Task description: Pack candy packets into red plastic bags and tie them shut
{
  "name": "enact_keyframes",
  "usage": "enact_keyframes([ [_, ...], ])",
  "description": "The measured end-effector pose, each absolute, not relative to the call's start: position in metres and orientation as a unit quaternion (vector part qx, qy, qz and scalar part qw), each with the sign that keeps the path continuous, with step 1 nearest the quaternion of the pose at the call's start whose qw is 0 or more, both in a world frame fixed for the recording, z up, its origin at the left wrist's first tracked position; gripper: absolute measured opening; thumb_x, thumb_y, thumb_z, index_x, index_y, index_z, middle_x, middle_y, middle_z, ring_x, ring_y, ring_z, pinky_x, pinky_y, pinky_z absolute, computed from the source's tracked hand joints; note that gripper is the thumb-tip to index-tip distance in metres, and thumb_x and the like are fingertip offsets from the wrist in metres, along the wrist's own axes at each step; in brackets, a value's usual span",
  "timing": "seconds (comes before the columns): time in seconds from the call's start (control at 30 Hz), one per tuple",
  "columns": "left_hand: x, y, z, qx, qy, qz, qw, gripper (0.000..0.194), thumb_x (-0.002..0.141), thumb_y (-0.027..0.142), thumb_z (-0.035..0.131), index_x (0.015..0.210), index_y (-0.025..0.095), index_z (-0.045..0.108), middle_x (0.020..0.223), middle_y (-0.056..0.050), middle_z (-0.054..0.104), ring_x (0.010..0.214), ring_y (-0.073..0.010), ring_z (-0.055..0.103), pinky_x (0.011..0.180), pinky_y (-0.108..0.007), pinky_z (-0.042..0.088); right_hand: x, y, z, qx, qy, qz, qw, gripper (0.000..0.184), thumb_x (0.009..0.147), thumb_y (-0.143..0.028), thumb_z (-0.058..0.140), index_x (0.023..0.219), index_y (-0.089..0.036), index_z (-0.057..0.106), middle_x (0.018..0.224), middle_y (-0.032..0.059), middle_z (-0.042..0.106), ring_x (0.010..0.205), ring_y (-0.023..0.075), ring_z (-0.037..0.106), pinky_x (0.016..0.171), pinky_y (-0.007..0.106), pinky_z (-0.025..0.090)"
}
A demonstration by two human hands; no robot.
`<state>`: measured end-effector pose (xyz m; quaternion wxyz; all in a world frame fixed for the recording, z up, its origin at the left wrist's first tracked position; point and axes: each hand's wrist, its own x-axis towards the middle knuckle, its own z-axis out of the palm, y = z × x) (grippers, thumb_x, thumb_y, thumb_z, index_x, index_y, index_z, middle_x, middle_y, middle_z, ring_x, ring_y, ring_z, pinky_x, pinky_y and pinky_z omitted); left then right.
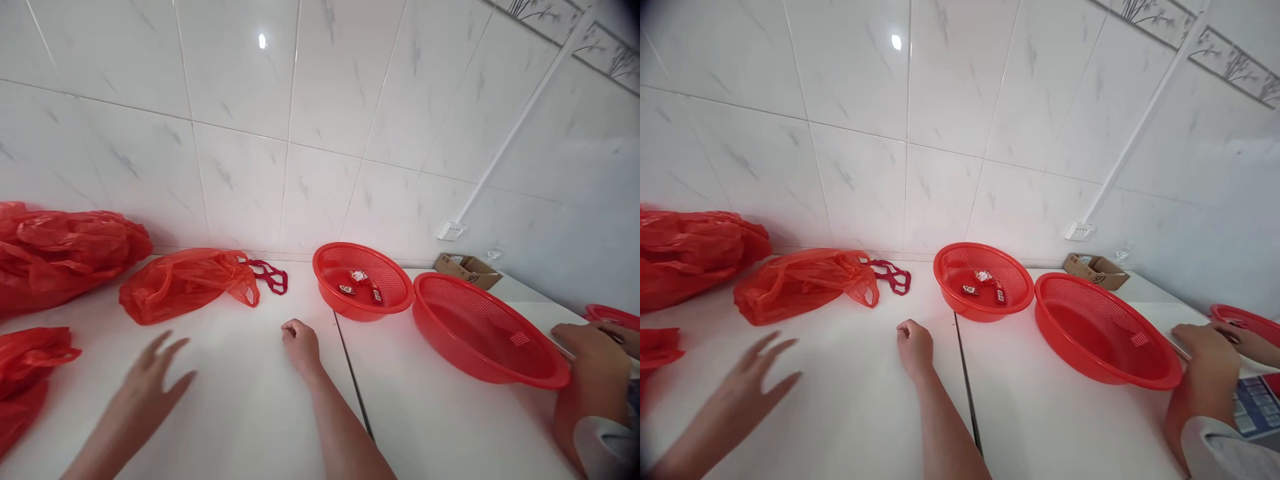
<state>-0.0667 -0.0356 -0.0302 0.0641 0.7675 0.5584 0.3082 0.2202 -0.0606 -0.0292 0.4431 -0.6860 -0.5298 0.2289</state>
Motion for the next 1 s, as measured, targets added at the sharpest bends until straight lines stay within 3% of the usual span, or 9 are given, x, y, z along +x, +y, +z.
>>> enact_keyframes([
  [0.1, -0.005, -0.034, -0.043, 0.838, 0.514, 0.155, 0.096, 0.06, 0.078, 0.049, 0.048, 0.133, 0.025, 0.044, 0.148, -0.008, 0.031, 0.136, -0.0298, 0.028, 0.109, -0.05, 0.023, 0.219, -0.062, -0.031, -0.683, -0.537, 0.226, 0.441, 0.017, 0.08, -0.023, 0.046, 0.083, -0.026, 0.063, 0.072, -0.0037, 0.064, 0.064, 0.0127, 0.056, 0.06, 0.024, 0.041],
  [0.17, 0.028, -0.035, -0.043, 0.844, 0.516, 0.118, 0.084, 0.064, 0.082, 0.053, 0.039, 0.138, 0.023, 0.039, 0.151, -0.009, 0.025, 0.139, -0.0312, 0.019, 0.109, -0.055, 0.014, 0.217, -0.063, -0.03, -0.677, -0.545, 0.224, 0.441, 0.018, 0.081, -0.023, 0.046, 0.084, -0.026, 0.063, 0.073, -0.0032, 0.064, 0.066, 0.013, 0.057, 0.062, 0.024, 0.043],
  [0.27, 0.052, -0.034, -0.039, 0.844, 0.52, 0.109, 0.072, 0.067, 0.084, 0.057, 0.033, 0.141, 0.022, 0.034, 0.152, -0.01, 0.02, 0.14, -0.0321, 0.015, 0.108, -0.056, 0.013, 0.223, -0.068, -0.015, -0.662, -0.567, 0.195, 0.449, 0.018, 0.08, -0.021, 0.048, 0.089, -0.025, 0.063, 0.09, 0.0004, 0.064, 0.077, 0.0143, 0.059, 0.071, 0.027, 0.046],
  [0.37, 0.055, -0.028, -0.037, 0.847, 0.514, 0.116, 0.066, 0.067, 0.084, 0.058, 0.033, 0.141, 0.023, 0.035, 0.152, -0.01, 0.022, 0.139, -0.0321, 0.017, 0.108, -0.056, 0.014, 0.251, -0.074, 0.014, -0.65, -0.601, 0.006, 0.465, 0.025, 0.079, -0.017, 0.049, 0.1, -0.022, 0.062, 0.115, 0.0078, 0.056, 0.108, 0.0207, 0.051, 0.093, 0.036, 0.04],
  [0.47, 0.052, -0.026, -0.037, 0.847, 0.514, 0.115, 0.066, 0.066, 0.085, 0.058, 0.031, 0.14, 0.023, 0.036, 0.152, -0.009, 0.023, 0.139, -0.0311, 0.017, 0.108, -0.054, 0.013, 0.293, -0.081, 0.039, -0.679, -0.57, -0.167, 0.431, 0.034, 0.082, -0.018, 0.048, 0.115, -0.019, 0.057, 0.128, 0.0132, 0.047, 0.122, 0.0266, 0.04, 0.101, 0.045, 0.031],
  [0.53, 0.051, -0.026, -0.037, 0.845, 0.518, 0.112, 0.069, 0.066, 0.084, 0.058, 0.031, 0.14, 0.023, 0.036, 0.152, -0.008, 0.023, 0.14, -0.0306, 0.016, 0.108, -0.054, 0.013, 0.317, -0.088, 0.043, -0.71, -0.568, -0.185, 0.372, 0.037, 0.082, -0.02, 0.05, 0.118, -0.017, 0.055, 0.124, 0.0142, 0.052, 0.12, 0.0297, 0.041, 0.101, 0.049, 0.028],
  [0.67, 0.052, -0.027, -0.036, 0.844, 0.519, 0.113, 0.079, 0.067, 0.083, 0.059, 0.032, 0.14, 0.024, 0.037, 0.152, -0.007, 0.023, 0.14, -0.03, 0.015, 0.109, -0.053, 0.012, 0.332, -0.107, 0.025, -0.74, -0.589, -0.151, 0.287, 0.03, 0.085, -0.019, 0.047, 0.112, -0.02, 0.06, 0.093, 0.009, 0.065, 0.096, 0.0263, 0.056, 0.1, 0.053, 0.026],
  [1.0, 0.051, -0.023, -0.043, 0.85, 0.51, 0.115, 0.061, 0.066, 0.084, 0.059, 0.029, 0.139, 0.024, 0.037, 0.152, -0.007, 0.023, 0.139, -0.031, 0.015, 0.107, -0.055, 0.013, 0.301, -0.175, 0.002, -0.724, -0.604, -0.162, 0.29, 0.035, 0.088, -0.015, 0.042, 0.118, -0.025, 0.055, 0.1, 0.0043, 0.065, 0.094, 0.0216, 0.057, 0.104, 0.049, 0.024],
])
